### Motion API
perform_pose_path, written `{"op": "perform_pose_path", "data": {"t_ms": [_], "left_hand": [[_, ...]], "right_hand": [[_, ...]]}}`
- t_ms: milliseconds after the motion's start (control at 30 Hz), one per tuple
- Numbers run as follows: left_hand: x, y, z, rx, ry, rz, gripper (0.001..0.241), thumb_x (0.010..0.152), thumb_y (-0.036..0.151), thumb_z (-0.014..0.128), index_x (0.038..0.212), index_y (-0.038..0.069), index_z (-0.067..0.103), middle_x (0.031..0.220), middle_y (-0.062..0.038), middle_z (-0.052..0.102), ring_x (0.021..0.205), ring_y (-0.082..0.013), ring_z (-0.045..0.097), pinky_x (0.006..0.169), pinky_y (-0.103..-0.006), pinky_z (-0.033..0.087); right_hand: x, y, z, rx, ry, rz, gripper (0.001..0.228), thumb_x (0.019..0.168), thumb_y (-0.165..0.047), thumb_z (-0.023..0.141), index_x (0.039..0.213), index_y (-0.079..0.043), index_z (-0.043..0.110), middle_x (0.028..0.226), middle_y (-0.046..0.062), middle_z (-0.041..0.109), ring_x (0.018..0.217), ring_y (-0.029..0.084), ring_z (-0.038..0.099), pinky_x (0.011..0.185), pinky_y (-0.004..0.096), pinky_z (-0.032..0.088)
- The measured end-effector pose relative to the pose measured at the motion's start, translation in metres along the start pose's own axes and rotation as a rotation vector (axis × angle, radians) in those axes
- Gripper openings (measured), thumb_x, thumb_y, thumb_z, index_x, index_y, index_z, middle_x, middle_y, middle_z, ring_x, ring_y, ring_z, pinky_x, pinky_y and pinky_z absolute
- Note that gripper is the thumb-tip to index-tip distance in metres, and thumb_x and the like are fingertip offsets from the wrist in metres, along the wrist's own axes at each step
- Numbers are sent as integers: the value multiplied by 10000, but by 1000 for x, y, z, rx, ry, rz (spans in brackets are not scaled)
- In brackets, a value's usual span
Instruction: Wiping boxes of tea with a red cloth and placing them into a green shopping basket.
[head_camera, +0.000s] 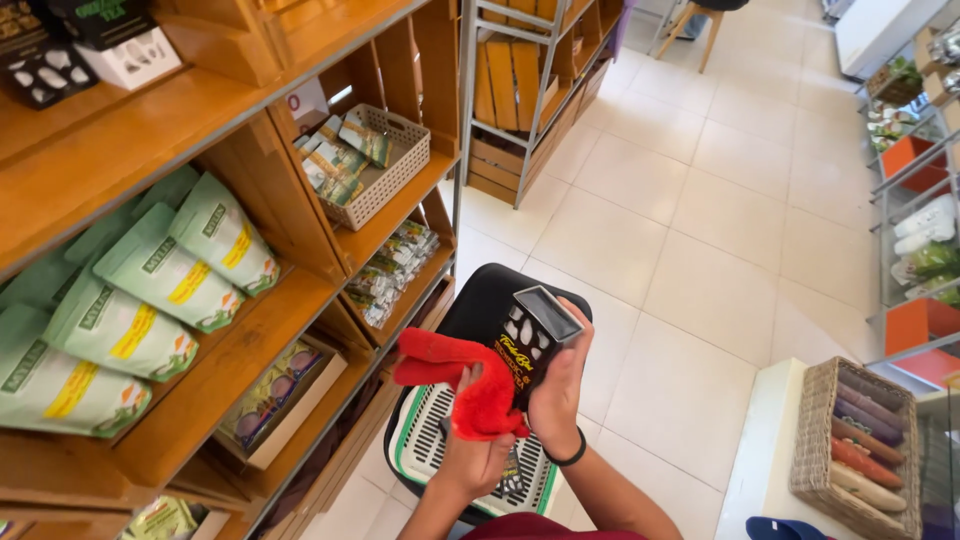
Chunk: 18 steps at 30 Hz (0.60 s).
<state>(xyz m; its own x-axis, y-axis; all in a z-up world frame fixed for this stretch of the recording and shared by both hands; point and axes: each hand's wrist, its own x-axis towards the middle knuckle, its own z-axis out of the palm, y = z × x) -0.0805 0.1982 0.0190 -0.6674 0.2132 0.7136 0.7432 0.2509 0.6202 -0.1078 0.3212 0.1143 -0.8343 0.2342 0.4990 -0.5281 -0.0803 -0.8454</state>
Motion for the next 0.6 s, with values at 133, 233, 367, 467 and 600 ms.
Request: {"op": "perform_pose_path", "data": {"t_ms": [133,233,367,467,600], "left_hand": [[22,-9,-16,67,-63,-75,423,1076,333,409,1258,18,625,1561,-300,457,1512,-548,314,1269,-617,141],[42,10,-28,-1,-53,-144,511,1069,361,397,1346,-36,561,1535,-301,472,1479,-516,369,1247,-579,206],[42,17,-17,29,-21,6,585,1077,365,390,1434,-91,478,1550,-336,417,1481,-508,343,1235,-552,180],[-48,-50,39,-373,-107,-269,453,1157,315,266,1309,-16,537,1381,-182,546,1334,-300,468,1217,-418,278],[-18,-28,33,-835,60,-660,523,1118,394,281,1365,-9,505,1386,-176,584,1301,-287,531,1189,-425,365]], "right_hand": [[-5,3,7,-17,62,-43,663,1096,-558,326,1493,-27,349,1408,129,507,1280,195,524,1112,328,426],[-13,11,12,4,50,85,652,1089,-547,322,1478,-27,375,1382,130,531,1265,195,537,1104,323,422],[-5,17,10,-26,106,91,644,1100,-532,331,1470,-10,404,1339,129,543,1219,191,548,1084,317,426],[-7,22,10,-61,162,-24,665,1093,-552,350,1488,-18,364,1338,120,526,1207,194,544,1060,331,450],[-28,54,8,-36,155,-160,733,1068,-588,424,1502,-21,257,1366,125,488,1221,203,540,1056,347,471]]}}
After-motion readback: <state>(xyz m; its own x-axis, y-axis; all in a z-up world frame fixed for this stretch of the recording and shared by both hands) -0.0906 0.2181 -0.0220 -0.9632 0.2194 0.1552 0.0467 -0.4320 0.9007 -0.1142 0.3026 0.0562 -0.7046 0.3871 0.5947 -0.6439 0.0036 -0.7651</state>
